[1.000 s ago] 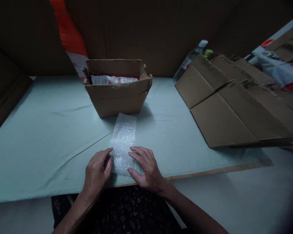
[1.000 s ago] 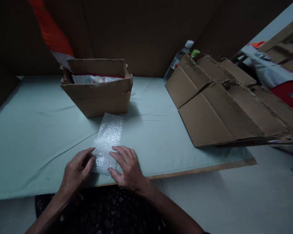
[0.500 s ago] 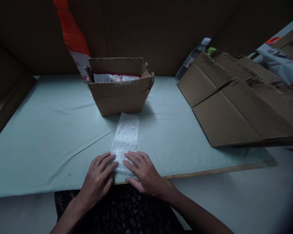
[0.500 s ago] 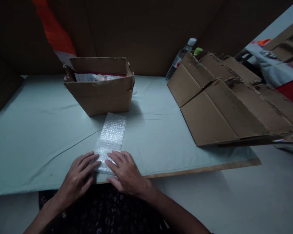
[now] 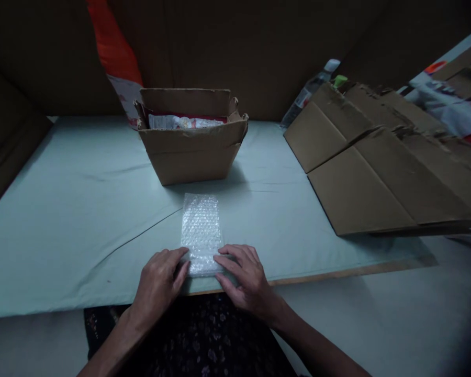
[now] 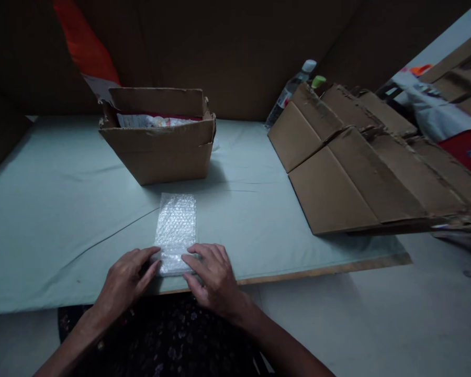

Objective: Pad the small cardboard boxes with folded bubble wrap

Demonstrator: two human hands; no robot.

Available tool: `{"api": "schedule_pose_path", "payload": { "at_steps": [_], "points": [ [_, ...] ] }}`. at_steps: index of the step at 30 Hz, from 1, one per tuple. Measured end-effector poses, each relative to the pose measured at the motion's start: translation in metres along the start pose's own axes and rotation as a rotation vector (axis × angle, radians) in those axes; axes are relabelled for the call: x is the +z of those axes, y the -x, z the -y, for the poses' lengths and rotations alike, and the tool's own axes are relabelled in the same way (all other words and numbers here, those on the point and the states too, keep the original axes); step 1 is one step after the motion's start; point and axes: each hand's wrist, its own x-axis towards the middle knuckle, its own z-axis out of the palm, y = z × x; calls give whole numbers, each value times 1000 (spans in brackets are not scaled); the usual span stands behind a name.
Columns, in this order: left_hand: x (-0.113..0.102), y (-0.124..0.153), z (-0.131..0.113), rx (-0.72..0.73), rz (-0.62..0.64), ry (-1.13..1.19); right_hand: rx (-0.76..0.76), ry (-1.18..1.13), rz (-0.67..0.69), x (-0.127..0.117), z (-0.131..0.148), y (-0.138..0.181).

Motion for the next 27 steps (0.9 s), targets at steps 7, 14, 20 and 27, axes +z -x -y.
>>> {"api": "schedule_pose_path", "payload": {
  "at_steps": [7,14,20,27],
  "points": [
    [-10,-1,-8,155,-50,26,35,-53,149,7,-2,-4],
    [-10,1,-9,53,-2,141,121,-163,104,3,-5,-8],
    [4,-18,-2,-42,-80,-44,-2,82,179,3,-5,-9],
    [-10,0,-16,-380,-135,245,124,-111,93,15,-13,-25]
  ]
}}
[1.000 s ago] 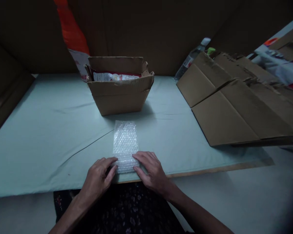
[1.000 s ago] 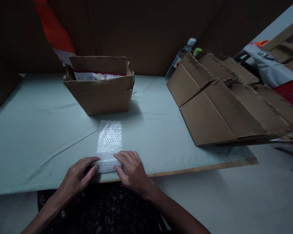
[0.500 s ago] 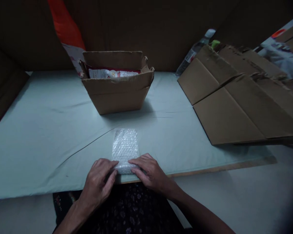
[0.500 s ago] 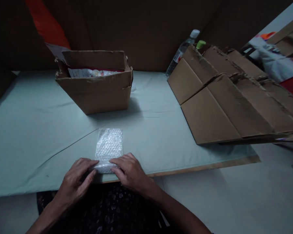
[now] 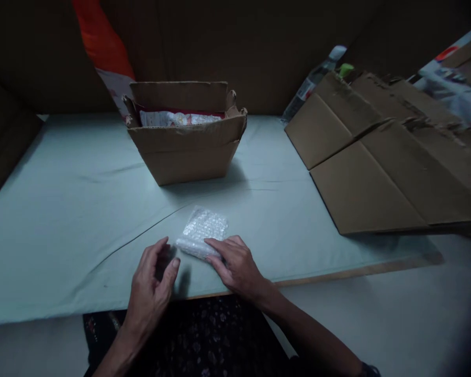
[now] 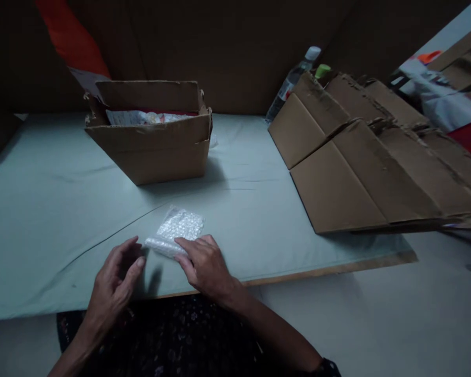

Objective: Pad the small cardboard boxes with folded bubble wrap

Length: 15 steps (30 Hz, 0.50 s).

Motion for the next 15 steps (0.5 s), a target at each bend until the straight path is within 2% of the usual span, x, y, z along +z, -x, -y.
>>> {"api": "schedule_pose_path", "payload": {
  "at_steps": [4,8,12,15],
  "points": [
    [3,9,0,223,-85,-117,69,-73,81,-2,6,-4],
    [16,-6,2,404,-44,-231,106,34,86,-4,3,-1],
    [29,-26,1,453,-60,-314,115,251,17,-9,-8,-6],
    [34,-32,2,427,-44,-341,86,266,-26,-17,-8,-12]
  ]
}}
